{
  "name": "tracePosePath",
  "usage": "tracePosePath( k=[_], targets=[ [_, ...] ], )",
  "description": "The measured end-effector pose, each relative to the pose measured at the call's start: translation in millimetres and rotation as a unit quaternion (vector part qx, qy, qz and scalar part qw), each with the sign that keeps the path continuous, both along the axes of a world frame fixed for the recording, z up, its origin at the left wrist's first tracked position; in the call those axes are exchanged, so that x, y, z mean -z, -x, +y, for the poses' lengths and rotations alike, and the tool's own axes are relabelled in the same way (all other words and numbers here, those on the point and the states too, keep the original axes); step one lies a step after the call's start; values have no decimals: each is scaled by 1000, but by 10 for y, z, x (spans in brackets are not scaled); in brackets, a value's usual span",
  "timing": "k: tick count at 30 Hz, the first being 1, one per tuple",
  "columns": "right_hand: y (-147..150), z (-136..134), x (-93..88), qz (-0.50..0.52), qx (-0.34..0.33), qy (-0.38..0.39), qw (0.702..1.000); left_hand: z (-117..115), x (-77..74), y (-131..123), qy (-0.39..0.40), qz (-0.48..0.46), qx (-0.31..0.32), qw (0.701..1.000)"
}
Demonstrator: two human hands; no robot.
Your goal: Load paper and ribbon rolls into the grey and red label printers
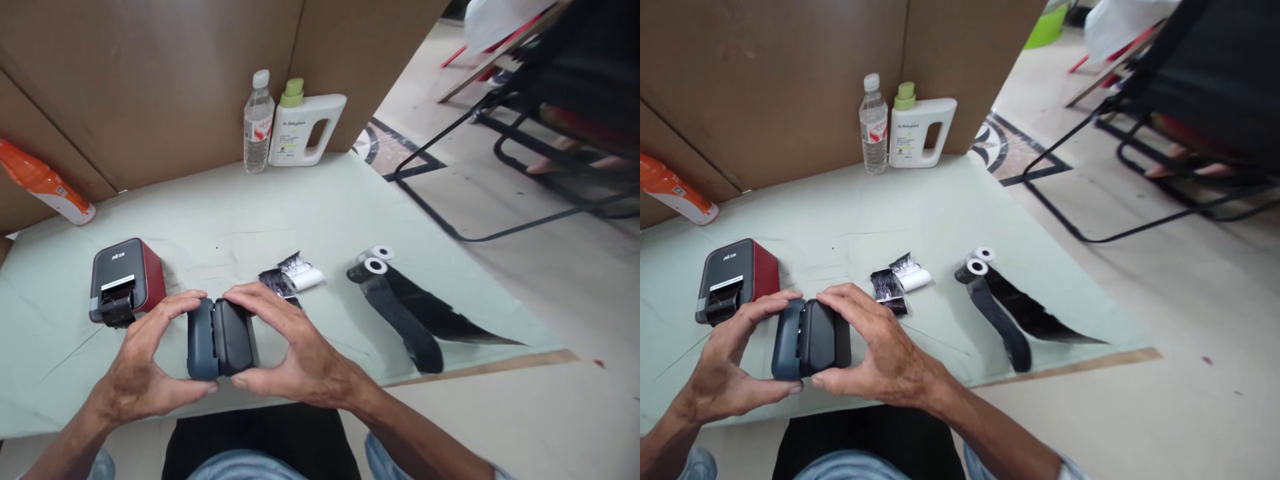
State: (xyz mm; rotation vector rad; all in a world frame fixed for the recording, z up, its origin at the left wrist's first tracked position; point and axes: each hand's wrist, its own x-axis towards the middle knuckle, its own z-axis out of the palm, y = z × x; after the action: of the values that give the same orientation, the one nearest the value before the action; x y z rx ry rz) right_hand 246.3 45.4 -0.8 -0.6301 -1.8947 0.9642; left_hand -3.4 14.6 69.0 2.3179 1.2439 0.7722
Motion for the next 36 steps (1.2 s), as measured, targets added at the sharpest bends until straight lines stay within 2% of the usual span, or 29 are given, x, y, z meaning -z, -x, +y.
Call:
tracePosePath(
  k=[23,32,36],
  targets=[
    [-25,9,-13,-4,-15,9,1000,26,32,41,4,-8,33,999],
    [-4,4,38,1,15,-12,1000,-10,53,49,50,20,13,998],
    [-25,27,33,0,-3,-8,1000,-21,68,43,57,-7,13,998]
  ],
)
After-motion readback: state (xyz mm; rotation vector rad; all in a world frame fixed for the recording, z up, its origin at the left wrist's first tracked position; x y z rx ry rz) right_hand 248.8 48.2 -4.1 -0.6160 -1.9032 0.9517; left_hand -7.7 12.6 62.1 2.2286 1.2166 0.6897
